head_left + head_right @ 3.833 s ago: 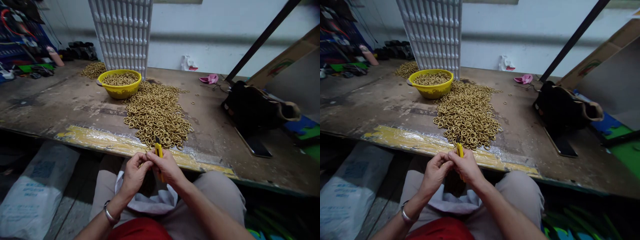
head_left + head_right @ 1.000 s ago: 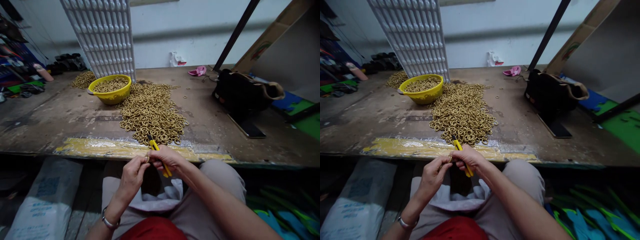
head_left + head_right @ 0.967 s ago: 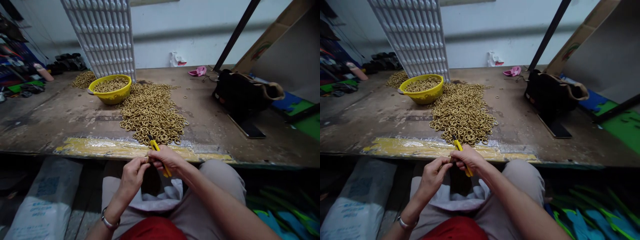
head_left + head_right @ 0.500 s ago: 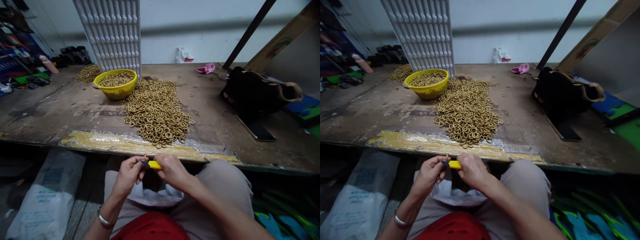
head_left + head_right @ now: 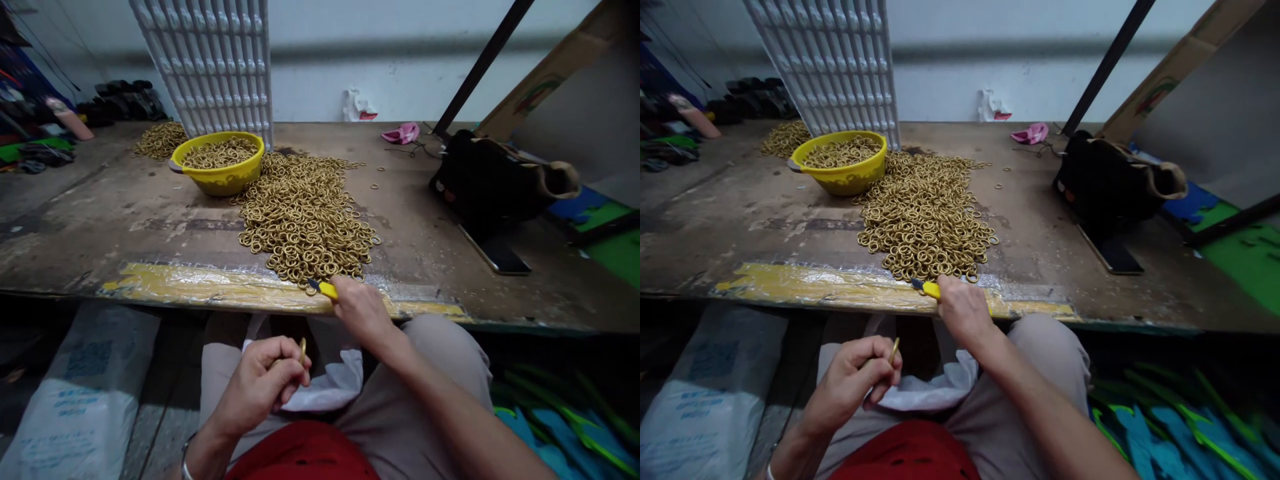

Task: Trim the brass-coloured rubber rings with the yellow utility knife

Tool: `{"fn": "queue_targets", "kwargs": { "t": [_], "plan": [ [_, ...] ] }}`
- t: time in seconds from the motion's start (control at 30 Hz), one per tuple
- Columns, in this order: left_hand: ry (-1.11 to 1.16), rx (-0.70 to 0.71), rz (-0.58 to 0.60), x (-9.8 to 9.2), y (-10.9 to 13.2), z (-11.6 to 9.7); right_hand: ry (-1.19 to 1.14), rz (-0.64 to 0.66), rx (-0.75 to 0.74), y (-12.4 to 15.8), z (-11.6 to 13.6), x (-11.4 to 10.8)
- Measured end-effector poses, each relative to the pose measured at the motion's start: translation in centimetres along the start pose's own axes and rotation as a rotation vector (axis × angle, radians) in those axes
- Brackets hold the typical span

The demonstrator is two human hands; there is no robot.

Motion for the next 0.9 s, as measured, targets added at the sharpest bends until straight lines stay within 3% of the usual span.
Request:
{"fn": "queue_targets", "kwargs": {
  "t": [0.07, 0.2, 0.33, 0.43, 0.57, 0.63, 0.73, 0.8, 0.9],
  "plan": [
    [0.105, -0.029, 0.030, 0.4, -0.1, 0.6, -0.030, -0.040, -0.035, -0.3, 0.0, -0.3],
    [0.222, -0.012, -0.019, -0.4, -1.4, 2.0, -0.003, 0.005, -0.107, -0.9, 1.6, 1.7],
    [0.365, 0.035, 0.017, -0.9, -2.7, 2.8, 0.036, 0.040, -0.092, -1.7, 2.0, 3.2],
    [0.394, -0.005, 0.034, -1.0, -3.6, 3.4, -0.091, 0.003, -0.080, -2.1, 1.6, 2.8],
    [0.135, -0.014, -0.169, -2.5, -4.8, 3.6, -0.523, -0.026, 0.035, -2.3, -0.2, 2.0],
    [-0.055, 0.058, -0.281, -3.0, -5.0, 2.5, -0.870, 0.120, 0.144, -2.1, -0.7, 3.5],
    [-0.264, 0.232, -0.338, -2.4, -4.7, 0.4, -1.403, 0.406, 0.306, -1.2, 0.4, 6.1],
    [-0.368, 0.288, -0.338, -2.0, -4.4, -0.3, -1.604, 0.527, 0.377, -0.5, 1.3, 7.0],
    [-0.439, 0.324, -0.333, -1.8, -3.8, -0.8, -1.705, 0.604, 0.429, 0.2, 2.0, 7.8]
  ]
}}
Point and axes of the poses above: each hand's wrist, its own y-axis away from the middle knuckle, its own x-axis out of the palm, z = x × y, the point moved 10 cm from there along -y, towards the middle knuckle, and after that the axes turned 5 degrees about -y, right-handed, at the moved point
